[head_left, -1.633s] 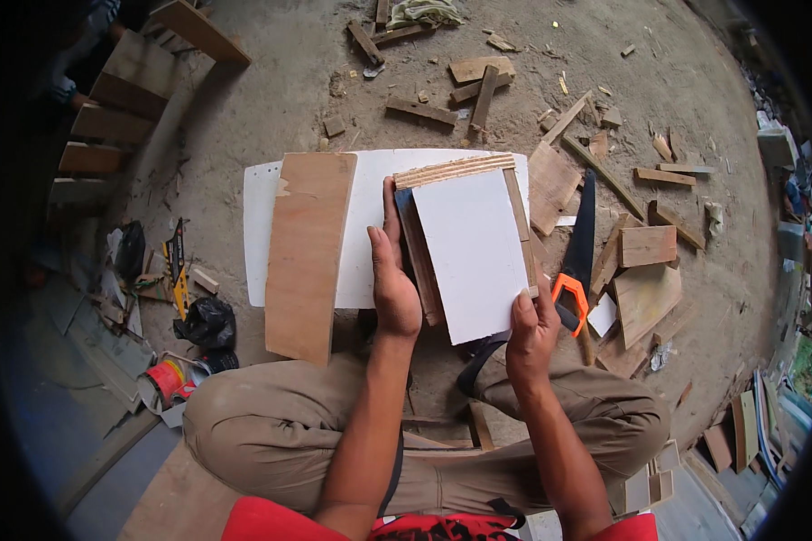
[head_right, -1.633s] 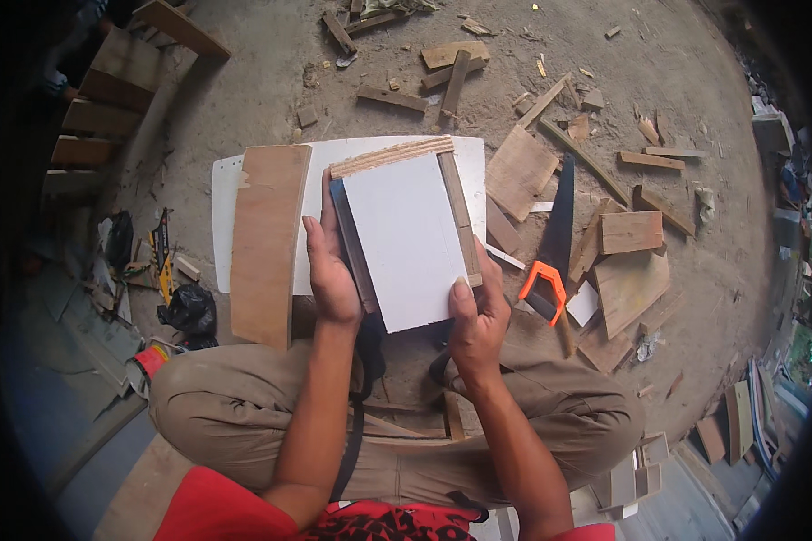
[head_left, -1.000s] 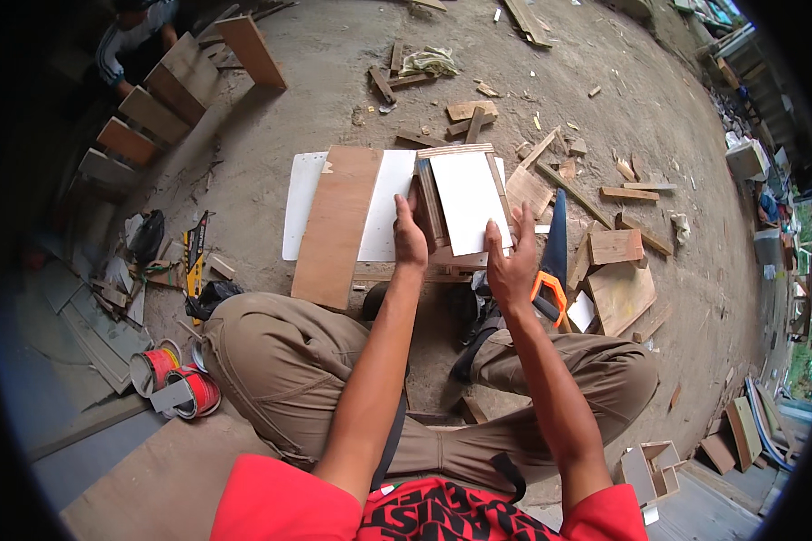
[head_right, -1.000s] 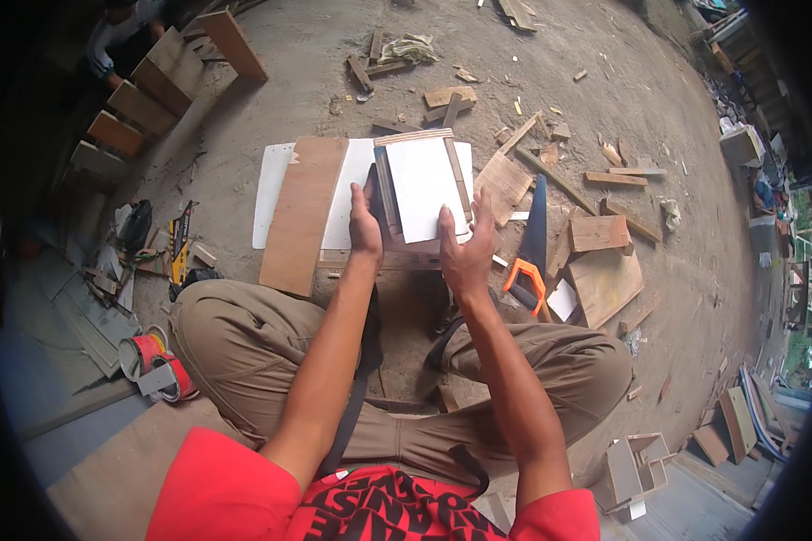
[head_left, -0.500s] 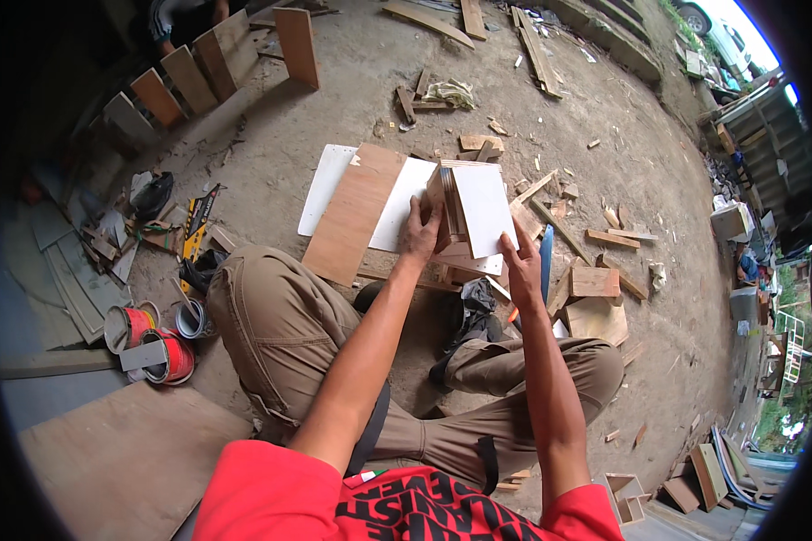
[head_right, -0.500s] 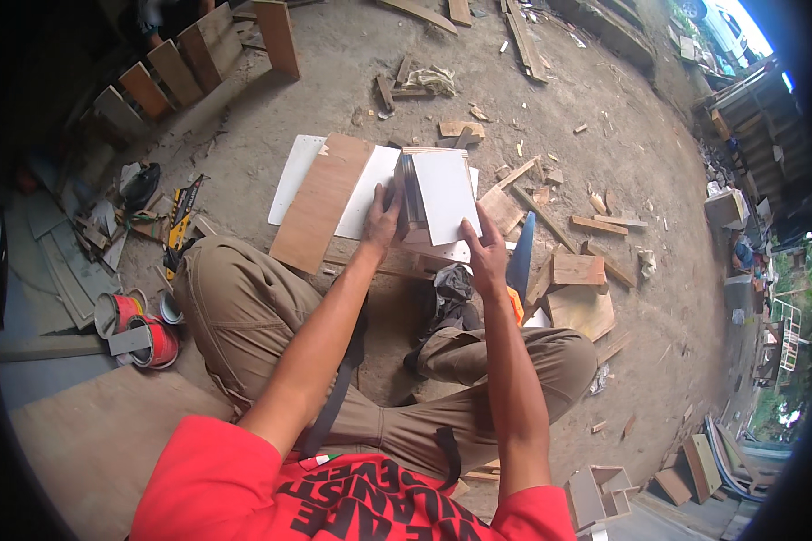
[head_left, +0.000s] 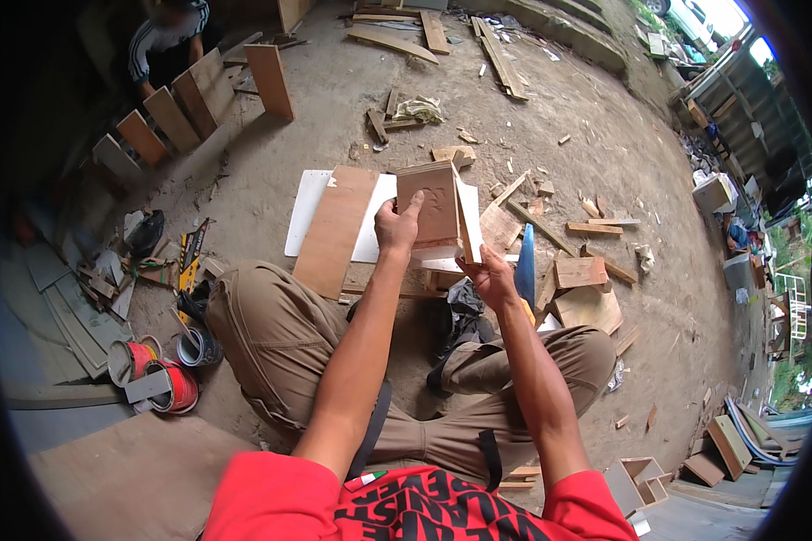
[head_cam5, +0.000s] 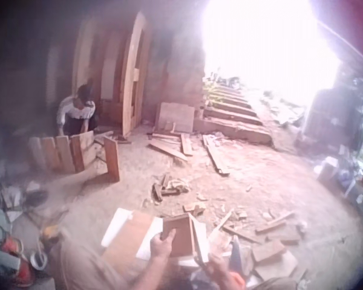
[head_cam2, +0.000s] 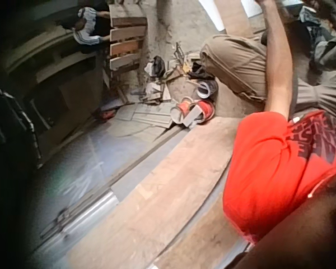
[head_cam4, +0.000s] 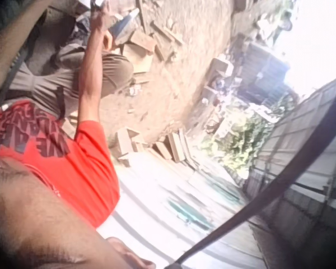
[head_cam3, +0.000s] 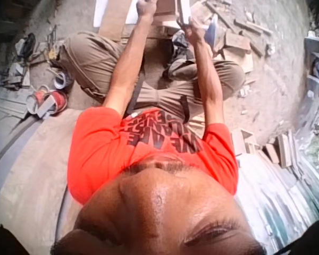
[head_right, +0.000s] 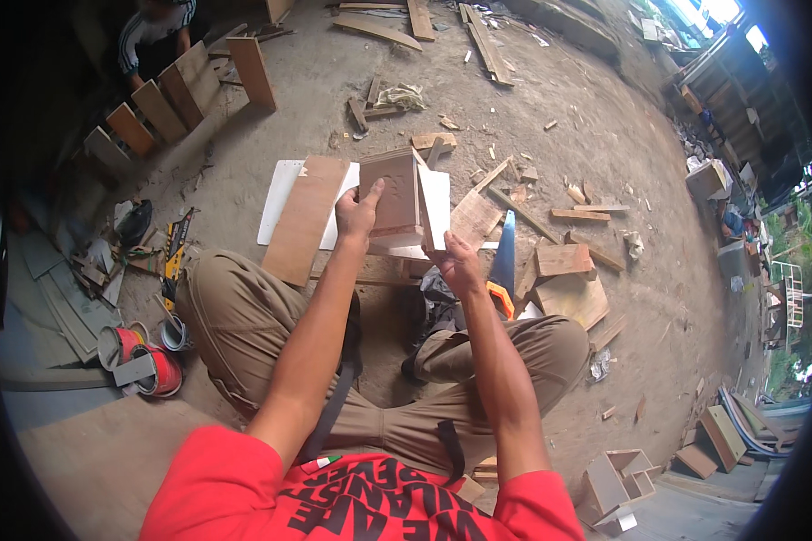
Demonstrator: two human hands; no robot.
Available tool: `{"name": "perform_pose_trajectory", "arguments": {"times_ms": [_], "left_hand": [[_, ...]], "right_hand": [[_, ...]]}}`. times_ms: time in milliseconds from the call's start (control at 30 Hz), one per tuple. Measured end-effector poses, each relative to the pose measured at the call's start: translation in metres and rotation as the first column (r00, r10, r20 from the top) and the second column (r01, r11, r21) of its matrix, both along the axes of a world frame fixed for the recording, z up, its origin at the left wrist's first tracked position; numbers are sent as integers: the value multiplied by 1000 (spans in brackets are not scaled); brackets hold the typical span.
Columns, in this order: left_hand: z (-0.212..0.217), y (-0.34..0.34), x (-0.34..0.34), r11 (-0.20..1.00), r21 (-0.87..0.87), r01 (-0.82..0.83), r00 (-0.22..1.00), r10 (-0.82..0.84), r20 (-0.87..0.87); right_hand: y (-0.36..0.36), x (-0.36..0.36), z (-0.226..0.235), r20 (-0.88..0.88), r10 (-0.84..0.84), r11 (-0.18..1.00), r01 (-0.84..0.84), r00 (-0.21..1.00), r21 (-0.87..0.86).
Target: The person sits on the floor and assembles a small wooden box by cutting a piece of wood with a hand saw, fitting a white panel into a frame, and tapping the joints with a hammer. The person repeatedly adjusts and inspects the assembled box.
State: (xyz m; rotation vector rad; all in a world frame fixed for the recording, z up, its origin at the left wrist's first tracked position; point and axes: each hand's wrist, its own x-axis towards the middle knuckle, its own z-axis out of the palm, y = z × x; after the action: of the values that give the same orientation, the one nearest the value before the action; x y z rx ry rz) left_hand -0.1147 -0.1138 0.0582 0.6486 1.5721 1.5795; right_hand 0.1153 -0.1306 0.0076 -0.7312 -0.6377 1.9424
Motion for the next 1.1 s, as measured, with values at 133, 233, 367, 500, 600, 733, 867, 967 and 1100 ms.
{"name": "perform_pose_trajectory", "arguments": {"times_ms": [133,233,367,500,600,733,867,967,1100], "left_hand": [[13,-6,-24,999,-4,-50,950,47,-310],[12,-14,-53,998,-46,-38,911,16,-412],[16,-9,-50,991,-44,126,939,-134,-318],[12,-28,-90,1000,-27,6,942,-14,-334],[4,-32,-123,981,-86,-173,896,121,-426],[-8,-50,-137,951,-124,-282,774,149,-615],[-2,-48,-125,975,-69,-213,818,139,-559],[28,-40,-79,991,85,-108,728,137,-672],[69,-43,-36,975,205,90,681,90,-727]], "right_hand": [[12,-6,-1,323,-77,990,112,943,-91],[19,-15,0,408,-88,982,148,909,-119],[35,-7,-35,824,-333,943,139,459,303],[27,-51,11,769,-635,770,-142,-75,622],[35,-47,28,752,-658,752,-69,-16,656],[44,-35,30,813,-581,813,-11,25,582],[46,-26,20,812,-584,812,9,10,584],[53,-2,6,811,-585,809,60,-20,585],[48,9,20,882,-467,883,89,62,462]]}}
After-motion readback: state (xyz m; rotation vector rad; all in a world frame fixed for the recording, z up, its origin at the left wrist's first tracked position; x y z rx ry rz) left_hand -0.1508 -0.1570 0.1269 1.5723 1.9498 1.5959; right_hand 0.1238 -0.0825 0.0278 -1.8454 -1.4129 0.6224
